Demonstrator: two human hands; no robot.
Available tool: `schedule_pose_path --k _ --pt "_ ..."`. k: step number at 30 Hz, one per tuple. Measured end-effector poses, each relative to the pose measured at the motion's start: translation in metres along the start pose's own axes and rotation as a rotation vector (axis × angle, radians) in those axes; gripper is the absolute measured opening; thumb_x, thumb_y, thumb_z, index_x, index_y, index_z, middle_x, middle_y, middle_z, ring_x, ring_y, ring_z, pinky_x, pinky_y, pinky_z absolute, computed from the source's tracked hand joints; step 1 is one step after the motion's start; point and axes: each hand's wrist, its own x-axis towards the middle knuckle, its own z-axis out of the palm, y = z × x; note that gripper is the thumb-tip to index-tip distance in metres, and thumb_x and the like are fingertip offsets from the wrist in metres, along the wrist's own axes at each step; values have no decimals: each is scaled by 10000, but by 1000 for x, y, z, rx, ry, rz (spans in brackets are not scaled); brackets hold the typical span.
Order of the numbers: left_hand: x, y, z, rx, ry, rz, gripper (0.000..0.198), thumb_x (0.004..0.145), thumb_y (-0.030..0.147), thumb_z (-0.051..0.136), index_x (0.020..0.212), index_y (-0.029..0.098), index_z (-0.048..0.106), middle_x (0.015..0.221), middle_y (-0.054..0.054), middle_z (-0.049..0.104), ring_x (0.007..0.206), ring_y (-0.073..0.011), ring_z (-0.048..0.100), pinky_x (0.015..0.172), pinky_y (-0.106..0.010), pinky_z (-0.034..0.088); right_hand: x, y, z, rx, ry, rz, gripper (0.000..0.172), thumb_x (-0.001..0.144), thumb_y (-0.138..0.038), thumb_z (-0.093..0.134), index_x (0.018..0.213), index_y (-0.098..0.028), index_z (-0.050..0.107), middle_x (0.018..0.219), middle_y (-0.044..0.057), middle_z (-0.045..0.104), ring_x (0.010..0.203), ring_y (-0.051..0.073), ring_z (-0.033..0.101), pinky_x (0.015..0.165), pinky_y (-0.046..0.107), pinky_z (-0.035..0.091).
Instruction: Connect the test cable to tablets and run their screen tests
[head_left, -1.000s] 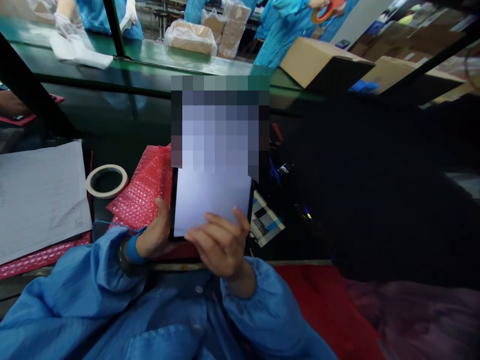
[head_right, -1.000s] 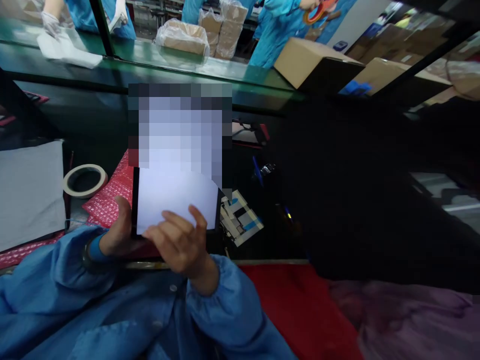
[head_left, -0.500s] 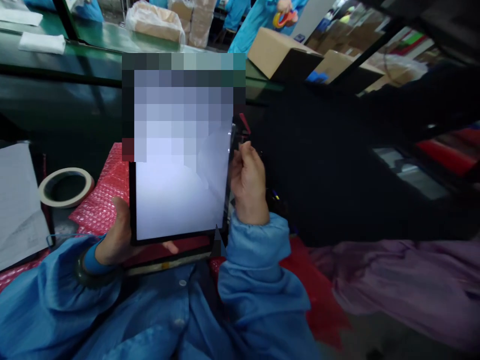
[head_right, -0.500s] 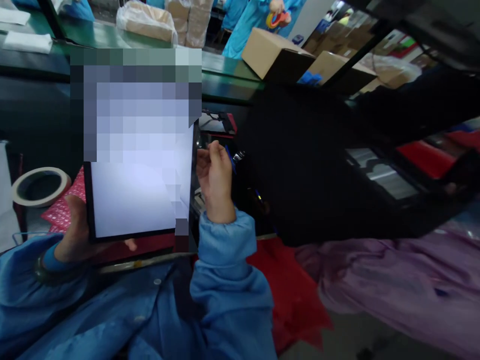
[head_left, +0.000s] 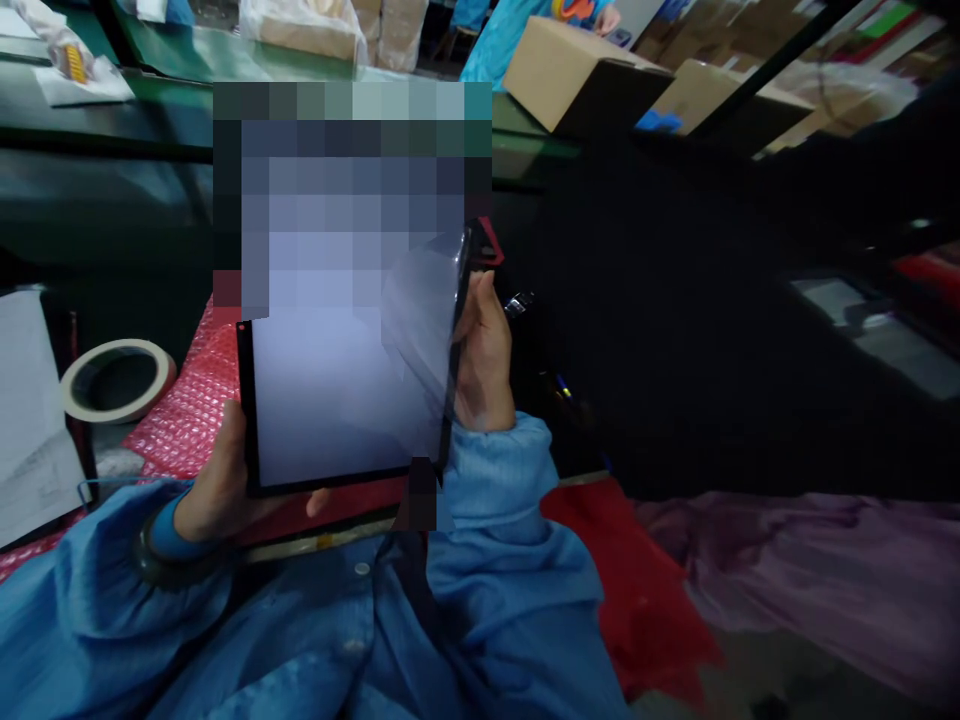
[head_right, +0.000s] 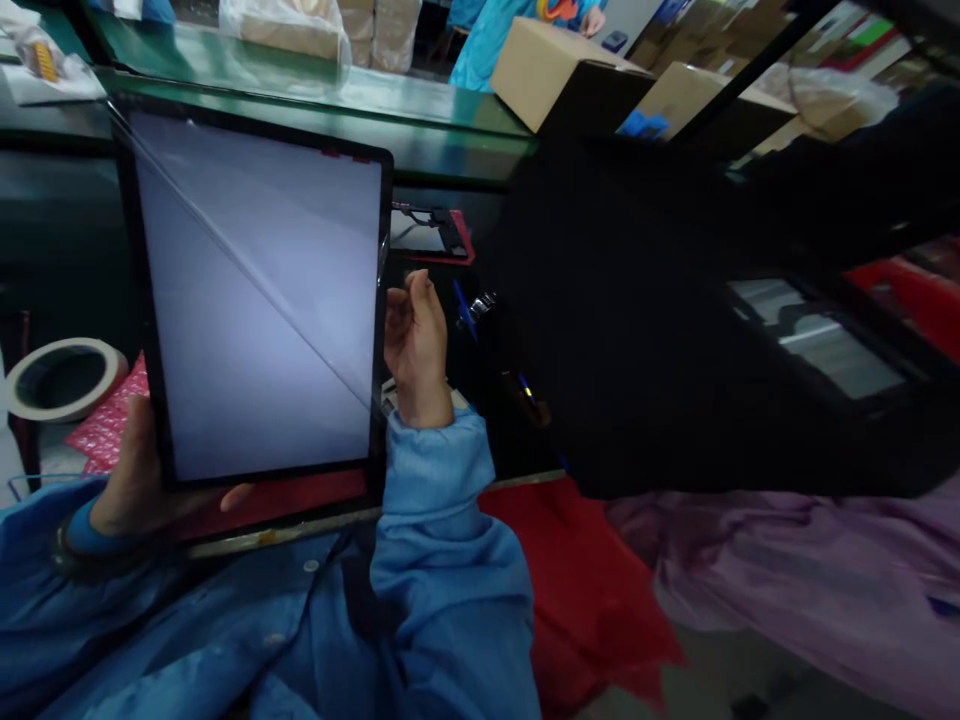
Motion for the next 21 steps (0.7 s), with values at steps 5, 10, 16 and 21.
schedule_pose_path --k 5,10,16,21 --pt "1 -1 -2 42 17 -21 591 928 620 390 1361 254 557 1066 -71 742 717 -204 687 593 -290 544 -1 12 -2 129 -6 89 321 851 -607 580 917 -297 631 848 -34 717 903 184 731 771 390 647" --pt "2 -2 -3 44 41 -27 616 892 659 426 1299 235 612 1058 -80 745 678 -189 673 568 -275 532 -9 15 -2 251 17 156 243 846 -537 643 886 -297 642 808 -60 720 912 166 728 791 368 639" --pt "5 -6 -5 49 39 -38 605 890 664 428 1271 243 635 1063 -83 749 700 -201 690 582 -284 534 -12 13 -3 334 1 207 212 864 -507 636 857 -297 653 824 -62 733 958 170 721 859 388 615" --pt "5 -8 -10 39 17 -95 710 852 731 403 1271 207 635 1030 -133 751 685 -210 685 601 -318 543 -14 11 -5 267 -64 199 239 878 -546 602 850 -313 649 840 -57 741 997 183 710 891 411 599"
